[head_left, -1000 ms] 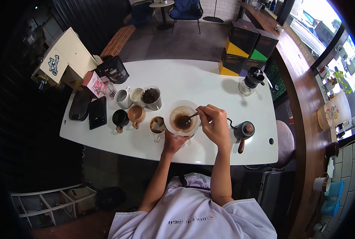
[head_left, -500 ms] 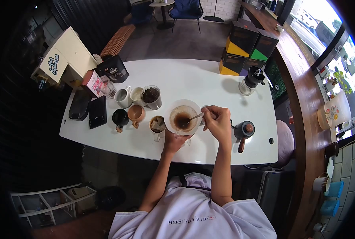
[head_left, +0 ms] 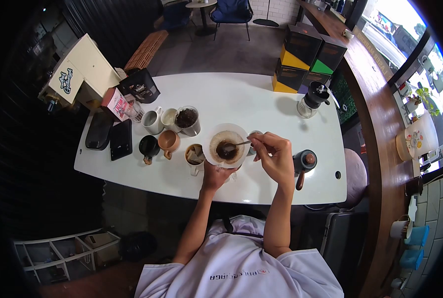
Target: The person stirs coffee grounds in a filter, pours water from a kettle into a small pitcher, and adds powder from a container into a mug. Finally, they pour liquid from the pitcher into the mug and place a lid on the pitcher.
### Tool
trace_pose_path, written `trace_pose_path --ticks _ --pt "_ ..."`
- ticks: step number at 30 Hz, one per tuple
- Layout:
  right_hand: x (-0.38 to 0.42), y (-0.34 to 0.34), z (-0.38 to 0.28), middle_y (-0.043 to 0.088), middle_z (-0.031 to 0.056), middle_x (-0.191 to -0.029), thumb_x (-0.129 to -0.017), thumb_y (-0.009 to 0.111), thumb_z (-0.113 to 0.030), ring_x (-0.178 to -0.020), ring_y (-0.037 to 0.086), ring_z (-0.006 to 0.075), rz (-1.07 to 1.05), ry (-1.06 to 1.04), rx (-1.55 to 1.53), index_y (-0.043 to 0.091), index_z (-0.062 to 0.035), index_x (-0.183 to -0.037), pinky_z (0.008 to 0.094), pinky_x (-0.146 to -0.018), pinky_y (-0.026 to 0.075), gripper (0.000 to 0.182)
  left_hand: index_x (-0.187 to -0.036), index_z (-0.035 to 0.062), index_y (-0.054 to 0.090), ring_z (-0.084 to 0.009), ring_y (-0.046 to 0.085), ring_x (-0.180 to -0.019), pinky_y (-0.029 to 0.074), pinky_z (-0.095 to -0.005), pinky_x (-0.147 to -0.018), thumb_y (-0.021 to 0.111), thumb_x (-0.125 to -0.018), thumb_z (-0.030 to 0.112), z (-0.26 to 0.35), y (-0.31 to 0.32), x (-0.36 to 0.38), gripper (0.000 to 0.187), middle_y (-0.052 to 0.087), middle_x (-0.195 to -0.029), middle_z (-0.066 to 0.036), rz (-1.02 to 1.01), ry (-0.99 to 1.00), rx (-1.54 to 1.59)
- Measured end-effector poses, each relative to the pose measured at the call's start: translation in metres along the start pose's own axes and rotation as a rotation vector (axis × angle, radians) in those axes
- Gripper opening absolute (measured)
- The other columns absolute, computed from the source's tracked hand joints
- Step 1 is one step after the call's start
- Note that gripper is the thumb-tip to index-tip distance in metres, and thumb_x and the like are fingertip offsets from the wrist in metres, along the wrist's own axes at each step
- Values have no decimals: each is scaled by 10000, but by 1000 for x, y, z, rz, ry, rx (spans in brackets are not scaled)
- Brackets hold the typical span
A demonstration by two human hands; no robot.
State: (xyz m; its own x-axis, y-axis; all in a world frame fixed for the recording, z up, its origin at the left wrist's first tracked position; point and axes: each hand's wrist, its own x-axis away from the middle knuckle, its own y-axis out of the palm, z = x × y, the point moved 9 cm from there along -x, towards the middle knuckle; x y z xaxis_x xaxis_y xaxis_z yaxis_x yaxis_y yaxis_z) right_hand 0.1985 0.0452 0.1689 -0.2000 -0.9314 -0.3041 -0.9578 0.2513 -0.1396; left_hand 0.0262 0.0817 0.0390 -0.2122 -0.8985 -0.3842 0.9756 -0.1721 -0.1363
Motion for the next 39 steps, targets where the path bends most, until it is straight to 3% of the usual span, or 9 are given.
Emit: trace_pose_path --ticks 2,14,17,24,26,29,36,39 --pt "1 3 -10 650 109 -752 -854 662 24 -556 629 154 -57 -61 51 725 48 -962 277 -533 491 128 -1170 -9 599 -232 667 -1016 533 -374 -911 877 -664 44 -2 0 1 580 665 -1140 -122 -7 16 -2" --pt "12 11 -31 603 116 -700 -826 688 20 -576 618 210 -221 -136 159 747 -7 -970 317 -557 483 158 -1144 -7 617 -239 673 -1010 545 -367 -898 868 -645 25 -5 1 1 559 681 -1105 -123 3 -44 13" --pt "12 14 -32 655 88 -760 -861 638 53 -585 636 138 -255 -157 218 738 28 -980 262 -539 519 158 -1147 -10 616 -239 673 -1013 544 -369 -900 864 -643 18 -10 1 3 563 681 -1105 -125 1 -74 20" --pt "10 20 -26 638 101 -746 -864 661 22 -575 638 154 -253 -165 229 737 20 -994 267 -541 516 150 -1146 -11 620 -243 672 -1016 541 -373 -905 858 -646 10 -4 0 1 554 679 -1110 -128 3 -40 40" --pt "10 23 -23 675 159 -802 -836 674 -13 -680 653 298 -265 -130 265 751 -10 -966 355 -648 503 151 -1145 -12 621 -244 672 -1018 539 -371 -905 855 -653 10 -4 1 1 546 676 -1115 -131 -18 -36 43" --pt "9 26 -19 674 165 -797 -830 671 -15 -687 640 314 -256 -145 277 751 -8 -965 372 -657 499 158 -1160 -17 611 -234 669 -1024 536 -369 -911 854 -666 16 2 2 -2 552 674 -1117 -129 -18 -25 66" --pt "3 20 -15 655 162 -762 -820 672 2 -630 611 289 -162 -180 254 748 -1 -969 376 -630 489 167 -1187 -23 588 -210 656 -1041 533 -360 -923 862 -676 26 -2 2 -1 582 665 -1137 -122 -4 -47 109" --pt "1 10 -17 650 155 -753 -830 668 14 -611 618 257 -68 -96 198 743 6 -977 354 -601 485 164 -1196 -23 579 -213 654 -1047 534 -354 -923 863 -675 23 -6 3 0 595 658 -1152 -126 -10 -46 106"
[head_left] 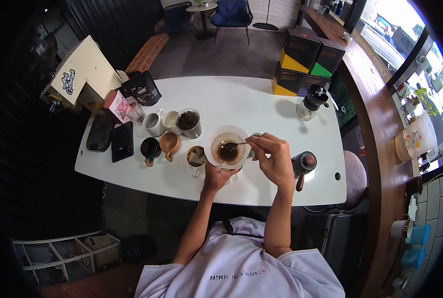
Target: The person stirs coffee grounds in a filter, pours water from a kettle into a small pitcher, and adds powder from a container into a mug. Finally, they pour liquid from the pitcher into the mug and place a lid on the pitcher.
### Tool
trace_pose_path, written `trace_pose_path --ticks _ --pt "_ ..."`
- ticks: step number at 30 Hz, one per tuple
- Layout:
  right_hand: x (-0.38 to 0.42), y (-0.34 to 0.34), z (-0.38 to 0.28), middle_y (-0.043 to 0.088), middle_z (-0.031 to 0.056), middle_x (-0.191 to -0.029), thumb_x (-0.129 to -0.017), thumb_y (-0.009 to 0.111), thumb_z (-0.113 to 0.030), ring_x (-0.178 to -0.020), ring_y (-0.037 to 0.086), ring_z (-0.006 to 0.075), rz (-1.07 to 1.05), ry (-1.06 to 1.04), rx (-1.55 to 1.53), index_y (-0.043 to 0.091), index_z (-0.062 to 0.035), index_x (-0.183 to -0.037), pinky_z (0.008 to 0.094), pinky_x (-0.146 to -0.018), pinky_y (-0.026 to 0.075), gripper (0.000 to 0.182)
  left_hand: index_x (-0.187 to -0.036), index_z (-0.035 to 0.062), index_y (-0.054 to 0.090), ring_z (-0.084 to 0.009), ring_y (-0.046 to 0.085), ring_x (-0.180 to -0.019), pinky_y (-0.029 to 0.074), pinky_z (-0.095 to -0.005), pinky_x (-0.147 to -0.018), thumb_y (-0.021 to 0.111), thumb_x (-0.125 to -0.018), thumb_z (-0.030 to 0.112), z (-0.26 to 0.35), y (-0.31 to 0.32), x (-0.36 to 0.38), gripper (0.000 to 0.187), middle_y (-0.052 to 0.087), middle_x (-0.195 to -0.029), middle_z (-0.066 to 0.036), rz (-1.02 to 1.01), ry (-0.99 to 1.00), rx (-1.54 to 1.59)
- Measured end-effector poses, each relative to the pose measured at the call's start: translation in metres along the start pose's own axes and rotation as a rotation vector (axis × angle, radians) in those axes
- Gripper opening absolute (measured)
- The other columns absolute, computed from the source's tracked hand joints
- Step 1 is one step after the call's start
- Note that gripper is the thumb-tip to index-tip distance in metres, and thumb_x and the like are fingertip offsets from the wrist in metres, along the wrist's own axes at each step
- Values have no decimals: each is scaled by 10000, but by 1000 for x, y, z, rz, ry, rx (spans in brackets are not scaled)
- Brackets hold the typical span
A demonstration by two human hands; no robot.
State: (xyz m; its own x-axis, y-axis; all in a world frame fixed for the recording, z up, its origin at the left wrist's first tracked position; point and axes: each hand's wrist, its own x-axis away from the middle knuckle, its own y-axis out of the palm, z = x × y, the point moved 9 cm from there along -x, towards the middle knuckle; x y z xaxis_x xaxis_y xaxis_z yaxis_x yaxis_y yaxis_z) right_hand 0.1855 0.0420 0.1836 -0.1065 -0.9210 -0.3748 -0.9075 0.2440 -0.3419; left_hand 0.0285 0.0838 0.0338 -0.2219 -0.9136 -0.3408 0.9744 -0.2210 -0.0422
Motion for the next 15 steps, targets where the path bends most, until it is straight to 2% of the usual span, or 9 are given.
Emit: trace_pose_path --ticks 3,6,8,11,15 --pt "-1 -8 -4 651 152 -756 -844 664 17 -599 626 236 90 -16 27 738 11 -981 333 -581 481 156 -1203 -23 574 -215 651 -1054 533 -353 -926 862 -679 22 8 1 0 600 654 -1159 -128 -3 -10 -28" --pt "-1 -11 -1 651 155 -761 -857 659 9 -597 631 244 149 -31 13 738 12 -973 330 -583 485 140 -1209 -25 569 -215 650 -1056 531 -355 -927 862 -680 22 5 2 1 607 654 -1157 -129 25 -81 129" --pt "-2 -5 -1 671 119 -780 -863 645 43 -640 672 169 90 -49 115 720 62 -972 272 -600 548 134 -1212 -29 564 -214 650 -1057 530 -355 -930 864 -677 19 -1 0 2 615 655 -1156 -129 29 -71 85" --pt "-2 6 5 674 139 -790 -862 647 45 -641 677 192 41 -55 140 718 67 -966 280 -606 543 128 -1216 -33 555 -214 650 -1056 530 -355 -933 863 -676 13 3 0 0 624 654 -1156 -129 -1 -14 -20" --pt "-2 15 6 681 151 -807 -862 639 49 -612 665 204 14 -109 172 711 77 -958 283 -606 541 124 -1209 -33 558 -214 650 -1053 530 -355 -936 865 -671 9 6 0 0 621 654 -1157 -129 1 -17 24"
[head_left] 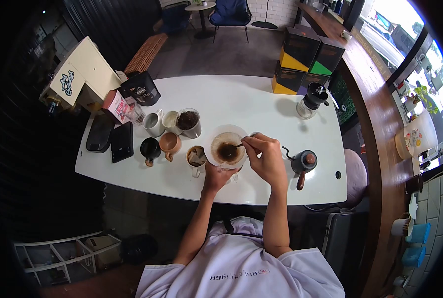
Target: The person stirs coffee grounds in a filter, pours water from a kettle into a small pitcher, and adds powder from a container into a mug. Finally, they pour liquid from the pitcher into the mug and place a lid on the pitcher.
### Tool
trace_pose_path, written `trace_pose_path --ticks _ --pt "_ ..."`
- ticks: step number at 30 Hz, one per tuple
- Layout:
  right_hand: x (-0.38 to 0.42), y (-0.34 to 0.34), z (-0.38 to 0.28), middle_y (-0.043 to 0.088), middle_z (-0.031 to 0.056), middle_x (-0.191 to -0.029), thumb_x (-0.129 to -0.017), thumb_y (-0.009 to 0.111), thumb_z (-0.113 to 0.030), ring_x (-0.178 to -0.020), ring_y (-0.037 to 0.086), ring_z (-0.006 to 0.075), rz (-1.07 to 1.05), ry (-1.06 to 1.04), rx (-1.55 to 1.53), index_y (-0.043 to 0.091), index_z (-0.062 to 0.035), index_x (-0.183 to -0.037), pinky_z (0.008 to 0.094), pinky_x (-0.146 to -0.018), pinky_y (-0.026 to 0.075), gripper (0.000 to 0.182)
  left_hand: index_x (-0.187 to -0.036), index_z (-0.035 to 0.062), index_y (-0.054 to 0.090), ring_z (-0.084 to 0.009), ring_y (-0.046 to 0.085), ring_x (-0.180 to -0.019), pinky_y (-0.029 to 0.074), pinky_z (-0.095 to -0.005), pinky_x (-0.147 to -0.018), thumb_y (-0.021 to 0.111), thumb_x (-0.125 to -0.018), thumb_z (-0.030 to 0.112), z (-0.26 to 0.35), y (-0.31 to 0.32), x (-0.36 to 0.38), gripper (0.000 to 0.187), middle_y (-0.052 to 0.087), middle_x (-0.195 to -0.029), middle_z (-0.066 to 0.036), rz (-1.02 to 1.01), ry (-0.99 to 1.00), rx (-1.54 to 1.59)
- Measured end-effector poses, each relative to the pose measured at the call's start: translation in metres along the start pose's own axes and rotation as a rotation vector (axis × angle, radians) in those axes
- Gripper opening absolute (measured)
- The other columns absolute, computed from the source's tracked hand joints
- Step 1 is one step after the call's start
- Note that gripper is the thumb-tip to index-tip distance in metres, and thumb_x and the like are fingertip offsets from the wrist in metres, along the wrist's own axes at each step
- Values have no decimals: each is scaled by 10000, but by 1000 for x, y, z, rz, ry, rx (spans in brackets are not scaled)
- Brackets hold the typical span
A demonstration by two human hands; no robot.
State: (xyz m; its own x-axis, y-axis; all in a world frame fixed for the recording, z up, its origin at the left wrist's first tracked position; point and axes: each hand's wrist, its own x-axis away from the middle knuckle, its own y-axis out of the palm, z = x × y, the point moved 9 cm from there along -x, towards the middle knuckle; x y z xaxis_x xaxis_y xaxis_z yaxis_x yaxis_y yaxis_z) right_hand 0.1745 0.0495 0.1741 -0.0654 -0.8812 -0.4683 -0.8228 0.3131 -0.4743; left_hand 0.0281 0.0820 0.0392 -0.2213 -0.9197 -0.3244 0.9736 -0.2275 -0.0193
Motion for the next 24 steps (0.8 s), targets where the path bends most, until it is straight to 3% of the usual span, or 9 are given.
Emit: trace_pose_path --ticks 2,8,15,17,24 --pt "0 3 3 676 148 -769 -856 637 38 -589 657 191 -46 65 -3 703 86 -927 273 -578 525 108 -1211 -3 551 -173 644 -1046 541 -326 -908 806 -755 19 1 2 0 523 645 -1131 -91 -41 -1 -42" --pt "-2 -3 1 598 87 -589 -838 646 -2 -548 644 131 -27 46 -9 698 77 -864 243 -501 476 98 -1225 -9 544 -175 642 -1053 549 -319 -897 801 -755 6 -4 2 0 535 639 -1155 -96 -44 31 -41" --pt "0 2 20 564 38 -546 -858 653 -29 -441 586 100 -41 155 -123 691 85 -861 240 -443 467 120 -1277 -13 503 -183 635 -1072 565 -309 -889 786 -758 -19 -10 2 1 592 611 -1212 -101 -69 -9 -17" --pt "1 1 27 631 201 -683 -780 675 -53 -582 616 294 -23 261 -172 718 48 -866 345 -601 481 139 -1272 -11 508 -179 634 -1071 562 -311 -891 785 -757 -22 -10 3 1 584 615 -1205 -99 -82 26 -67" --pt "1 0 29 634 192 -688 -783 673 -54 -572 605 271 0 260 -169 712 64 -867 335 -598 478 150 -1226 -8 551 -172 643 -1052 554 -325 -886 798 -753 -6 -10 1 2 533 641 -1158 -89 -64 34 -90"
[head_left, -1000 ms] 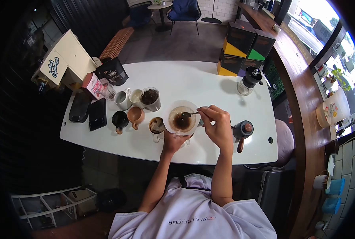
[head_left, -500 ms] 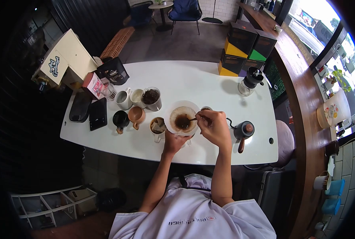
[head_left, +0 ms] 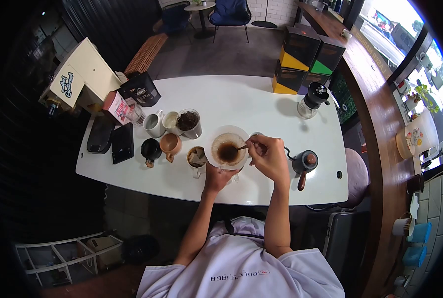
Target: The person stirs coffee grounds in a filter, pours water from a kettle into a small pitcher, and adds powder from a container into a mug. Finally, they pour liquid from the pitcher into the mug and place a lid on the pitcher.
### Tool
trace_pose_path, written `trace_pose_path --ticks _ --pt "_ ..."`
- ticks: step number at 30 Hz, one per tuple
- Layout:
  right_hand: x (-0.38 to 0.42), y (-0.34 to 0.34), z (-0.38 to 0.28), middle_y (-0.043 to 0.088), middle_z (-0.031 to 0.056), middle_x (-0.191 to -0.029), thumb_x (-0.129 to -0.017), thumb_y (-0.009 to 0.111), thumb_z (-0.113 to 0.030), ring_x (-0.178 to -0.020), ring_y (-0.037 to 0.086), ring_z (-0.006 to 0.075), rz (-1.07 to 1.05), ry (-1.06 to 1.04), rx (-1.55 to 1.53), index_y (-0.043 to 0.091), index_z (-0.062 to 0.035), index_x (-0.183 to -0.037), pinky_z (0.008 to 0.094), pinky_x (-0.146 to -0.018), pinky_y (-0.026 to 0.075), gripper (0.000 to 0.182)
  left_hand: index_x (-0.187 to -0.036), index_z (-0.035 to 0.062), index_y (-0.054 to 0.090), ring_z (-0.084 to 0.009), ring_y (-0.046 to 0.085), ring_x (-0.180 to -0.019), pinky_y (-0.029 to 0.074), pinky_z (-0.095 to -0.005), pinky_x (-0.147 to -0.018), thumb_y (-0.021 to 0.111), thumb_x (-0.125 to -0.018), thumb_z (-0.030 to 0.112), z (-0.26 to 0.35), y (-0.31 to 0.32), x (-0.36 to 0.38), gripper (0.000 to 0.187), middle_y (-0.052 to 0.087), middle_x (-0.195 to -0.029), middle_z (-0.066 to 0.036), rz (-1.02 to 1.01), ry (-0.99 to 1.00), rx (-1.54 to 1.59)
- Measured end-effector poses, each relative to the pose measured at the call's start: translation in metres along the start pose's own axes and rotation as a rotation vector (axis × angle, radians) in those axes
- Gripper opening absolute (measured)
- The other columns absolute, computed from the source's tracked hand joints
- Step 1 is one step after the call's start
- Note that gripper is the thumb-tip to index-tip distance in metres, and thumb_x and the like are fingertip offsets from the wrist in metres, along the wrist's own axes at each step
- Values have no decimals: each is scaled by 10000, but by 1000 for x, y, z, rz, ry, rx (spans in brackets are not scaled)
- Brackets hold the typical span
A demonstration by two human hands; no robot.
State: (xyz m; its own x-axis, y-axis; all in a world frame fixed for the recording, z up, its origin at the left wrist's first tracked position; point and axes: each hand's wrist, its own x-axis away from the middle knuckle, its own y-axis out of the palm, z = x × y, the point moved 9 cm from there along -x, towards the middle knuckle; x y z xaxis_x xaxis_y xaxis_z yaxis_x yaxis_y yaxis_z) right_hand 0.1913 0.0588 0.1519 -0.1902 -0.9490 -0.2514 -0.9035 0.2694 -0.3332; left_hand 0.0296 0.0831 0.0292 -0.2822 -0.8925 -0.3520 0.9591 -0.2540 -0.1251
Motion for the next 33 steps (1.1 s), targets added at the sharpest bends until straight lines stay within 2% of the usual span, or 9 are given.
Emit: trace_pose_path --ticks 2,6,8,15,17,24,27,29,33 --pt "0 -1 -6 572 43 -550 -872 645 -29 -455 578 92 16 -88 61 689 87 -874 238 -451 475 124 -1212 -6 562 -176 648 -1044 548 -333 -896 809 -748 10 2 -1 0 525 649 -1150 -90 30 22 14" --pt "-1 -2 -1 570 50 -541 -872 638 -25 -453 580 97 70 -92 63 690 89 -867 246 -448 466 126 -1213 -7 560 -182 650 -1044 543 -337 -909 818 -745 22 -3 -2 1 536 648 -1159 -94 42 -17 52" --pt "-1 -5 -1 579 56 -540 -871 629 -18 -451 583 101 111 -87 83 690 92 -855 250 -446 462 127 -1217 -31 551 -244 645 -1060 525 -374 -933 886 -661 59 -7 -3 2 656 638 -1171 -142 44 -33 26" --pt "-1 -4 1 596 60 -552 -864 610 -5 -438 578 102 87 -63 85 685 98 -846 250 -446 467 129 -1213 -28 553 -241 646 -1055 526 -373 -929 885 -661 62 -2 -4 0 650 643 -1160 -141 35 -7 -61" --pt "0 -6 9 598 157 -596 -810 629 -37 -478 561 161 78 51 43 693 82 -834 311 -520 447 137 -1206 -29 556 -238 649 -1048 528 -371 -923 880 -667 60 -2 -3 0 635 645 -1155 -140 32 -4 -47" --pt "0 -5 15 606 111 -515 -844 599 -30 -422 596 138 37 136 -59 684 94 -828 268 -465 466 151 -1180 -34 570 -235 660 -1018 535 -367 -901 869 -668 40 0 -1 -1 598 656 -1130 -138 20 -35 21" --pt "-1 -5 18 621 99 -536 -855 588 -34 -434 596 135 50 165 -104 679 103 -826 267 -466 473 167 -1171 -34 576 -232 666 -1001 538 -365 -895 868 -664 36 0 -2 -1 589 666 -1110 -135 33 -52 53" --pt "-1 -6 23 586 46 -589 -913 560 -14 -444 548 86 86 189 -203 674 120 -854 243 -422 487 185 -1170 -31 580 -226 668 -995 538 -362 -895 870 -663 38 3 -3 -2 588 672 -1102 -129 31 -24 -23" --pt "-2 -7 26 603 52 -624 -943 552 -28 -459 542 77 112 184 -225 677 119 -873 236 -424 482 205 -1162 -28 587 -224 671 -992 537 -360 -894 872 -663 42 7 -2 -2 579 675 -1103 -127 22 5 -47"
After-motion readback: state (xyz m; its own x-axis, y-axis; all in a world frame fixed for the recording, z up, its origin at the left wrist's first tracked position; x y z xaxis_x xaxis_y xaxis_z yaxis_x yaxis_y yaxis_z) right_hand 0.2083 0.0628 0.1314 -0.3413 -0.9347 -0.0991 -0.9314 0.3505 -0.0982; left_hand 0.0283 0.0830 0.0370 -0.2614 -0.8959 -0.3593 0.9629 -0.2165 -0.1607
